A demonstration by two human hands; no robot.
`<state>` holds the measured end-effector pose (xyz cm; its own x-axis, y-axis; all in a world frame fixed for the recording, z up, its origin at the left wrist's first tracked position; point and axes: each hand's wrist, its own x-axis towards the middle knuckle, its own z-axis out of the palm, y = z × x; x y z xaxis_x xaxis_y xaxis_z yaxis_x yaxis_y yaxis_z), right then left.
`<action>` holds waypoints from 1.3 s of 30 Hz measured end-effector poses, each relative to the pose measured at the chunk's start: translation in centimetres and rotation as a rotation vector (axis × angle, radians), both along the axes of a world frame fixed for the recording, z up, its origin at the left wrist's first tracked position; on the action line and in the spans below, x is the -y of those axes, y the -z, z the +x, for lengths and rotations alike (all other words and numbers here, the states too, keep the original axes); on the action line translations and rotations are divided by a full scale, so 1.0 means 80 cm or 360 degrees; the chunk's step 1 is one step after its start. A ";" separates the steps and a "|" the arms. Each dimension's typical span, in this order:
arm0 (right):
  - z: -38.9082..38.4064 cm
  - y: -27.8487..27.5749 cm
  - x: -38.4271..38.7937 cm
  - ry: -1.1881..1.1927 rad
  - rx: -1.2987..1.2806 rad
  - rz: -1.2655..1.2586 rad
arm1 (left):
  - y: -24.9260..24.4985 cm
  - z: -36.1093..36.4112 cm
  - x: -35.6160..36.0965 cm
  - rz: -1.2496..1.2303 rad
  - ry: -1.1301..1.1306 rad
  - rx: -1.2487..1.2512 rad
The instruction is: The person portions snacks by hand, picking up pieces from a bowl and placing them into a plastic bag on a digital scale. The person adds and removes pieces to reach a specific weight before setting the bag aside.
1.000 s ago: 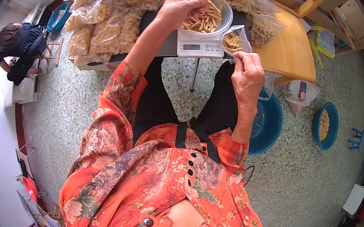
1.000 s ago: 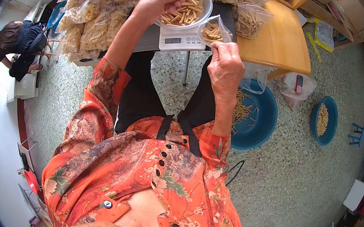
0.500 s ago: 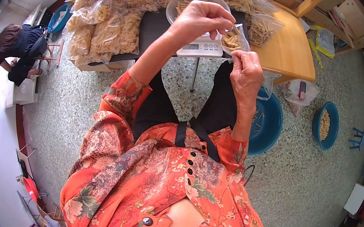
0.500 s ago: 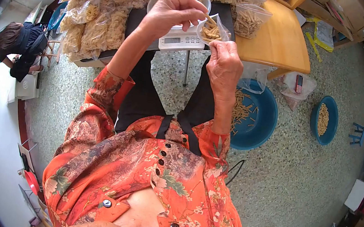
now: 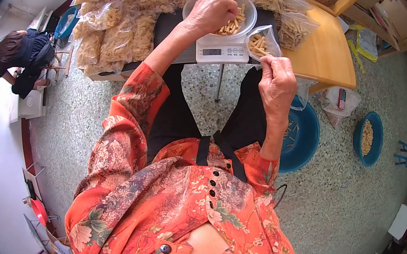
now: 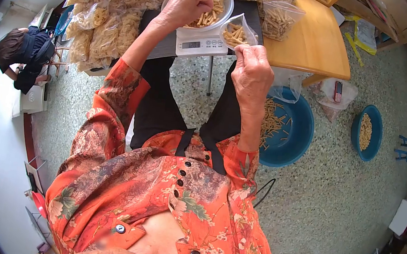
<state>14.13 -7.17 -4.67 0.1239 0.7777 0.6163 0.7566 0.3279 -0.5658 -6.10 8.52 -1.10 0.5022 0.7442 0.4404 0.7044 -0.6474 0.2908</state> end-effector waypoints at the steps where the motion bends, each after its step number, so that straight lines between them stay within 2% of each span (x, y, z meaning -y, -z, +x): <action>1: 0.001 -0.001 0.000 0.0006 0.0003 -0.0016 | 0.003 0.003 -0.003 -0.0014 -0.0004 -0.0090; 2: 0.001 -0.002 0.000 0.0010 0.0005 -0.0021 | 0.005 0.006 -0.006 -0.0018 -0.0001 -0.0088; 4: 0.002 -0.003 0.000 0.0026 0.0024 -0.0013 | 0.011 0.011 -0.010 0.0071 -0.0032 -0.0325; 10: 0.003 -0.003 -0.001 0.0019 0.0028 -0.0029 | 0.014 0.020 -0.013 0.0195 -0.0060 -0.0530; 29: 0.001 0.000 -0.001 0.0019 0.0045 -0.0026 | 0.007 0.021 -0.007 0.0202 -0.0066 -0.0558; 32: 0.000 -0.001 -0.001 0.0015 0.0034 -0.0029 | 0.006 0.015 -0.005 0.0226 -0.0117 -0.0430; 34: 0.001 0.001 -0.001 0.0014 0.0034 -0.0041 | 0.010 0.006 -0.009 0.0201 -0.0069 -0.0054; 35: 0.001 0.001 0.000 0.0017 0.0034 -0.0039 | 0.006 0.004 -0.005 0.0203 -0.0066 -0.0054; 37: 0.001 0.002 0.000 0.0011 0.0036 -0.0028 | -0.001 -0.001 0.005 -0.0656 0.0026 0.0700; 38: 0.000 0.002 0.000 0.0009 0.0034 -0.0025 | -0.008 -0.003 0.013 -0.0654 0.0025 0.0697; 39: 0.000 0.003 -0.001 0.0008 0.0039 -0.0024 | -0.016 -0.006 0.023 -0.1080 0.0116 0.1052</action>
<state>14.11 -7.12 -4.90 0.1128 0.7863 0.6074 0.7718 0.3157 -0.5520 -6.54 6.72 0.18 0.3613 0.9223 0.1372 0.2268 -0.2296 0.9465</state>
